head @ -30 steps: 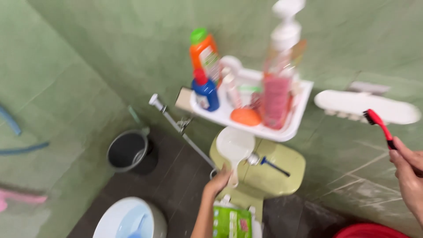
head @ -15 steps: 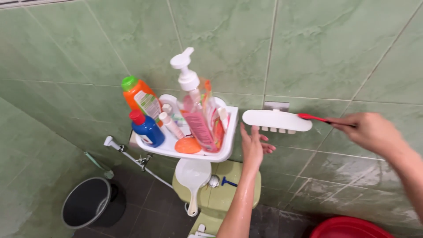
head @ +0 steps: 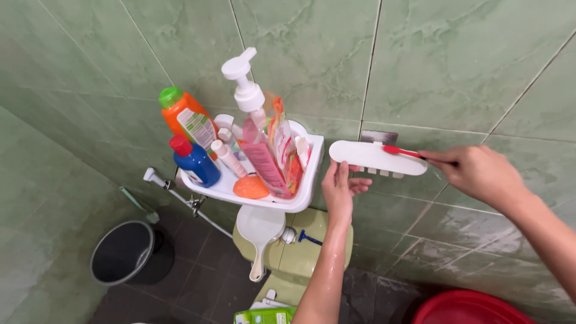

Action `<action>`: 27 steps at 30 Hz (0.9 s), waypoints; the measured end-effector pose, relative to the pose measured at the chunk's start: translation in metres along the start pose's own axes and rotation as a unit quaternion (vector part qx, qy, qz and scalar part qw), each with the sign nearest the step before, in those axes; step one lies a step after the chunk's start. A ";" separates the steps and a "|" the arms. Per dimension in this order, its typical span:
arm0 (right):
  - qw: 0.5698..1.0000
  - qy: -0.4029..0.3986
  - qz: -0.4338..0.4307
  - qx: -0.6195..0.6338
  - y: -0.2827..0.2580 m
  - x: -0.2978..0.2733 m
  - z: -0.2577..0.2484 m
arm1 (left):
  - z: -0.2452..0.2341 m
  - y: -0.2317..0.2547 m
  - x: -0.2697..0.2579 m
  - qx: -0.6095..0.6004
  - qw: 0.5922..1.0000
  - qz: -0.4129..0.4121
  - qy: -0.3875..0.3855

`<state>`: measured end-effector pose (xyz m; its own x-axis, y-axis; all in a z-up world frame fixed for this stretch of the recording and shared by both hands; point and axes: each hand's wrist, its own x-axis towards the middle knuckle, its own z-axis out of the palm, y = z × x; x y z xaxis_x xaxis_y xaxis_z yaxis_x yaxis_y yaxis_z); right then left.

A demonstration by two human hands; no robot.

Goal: The person is cleaning various items in a bathroom, including a toothbrush holder and small containers, using a brush and water from a bucket.

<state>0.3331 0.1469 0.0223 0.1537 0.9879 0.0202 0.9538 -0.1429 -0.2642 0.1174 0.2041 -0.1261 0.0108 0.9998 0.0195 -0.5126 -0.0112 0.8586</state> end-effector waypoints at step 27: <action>0.977 0.099 -0.185 -0.018 -0.040 0.044 0.043 | -0.002 -0.009 0.003 -0.062 0.997 0.009 0.049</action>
<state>0.2905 0.1982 -0.0075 -0.1608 0.9418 0.2953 0.9614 0.2171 -0.1689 0.1202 0.2071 -0.1352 -0.0802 0.9965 -0.0219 -0.6135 -0.0320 0.7891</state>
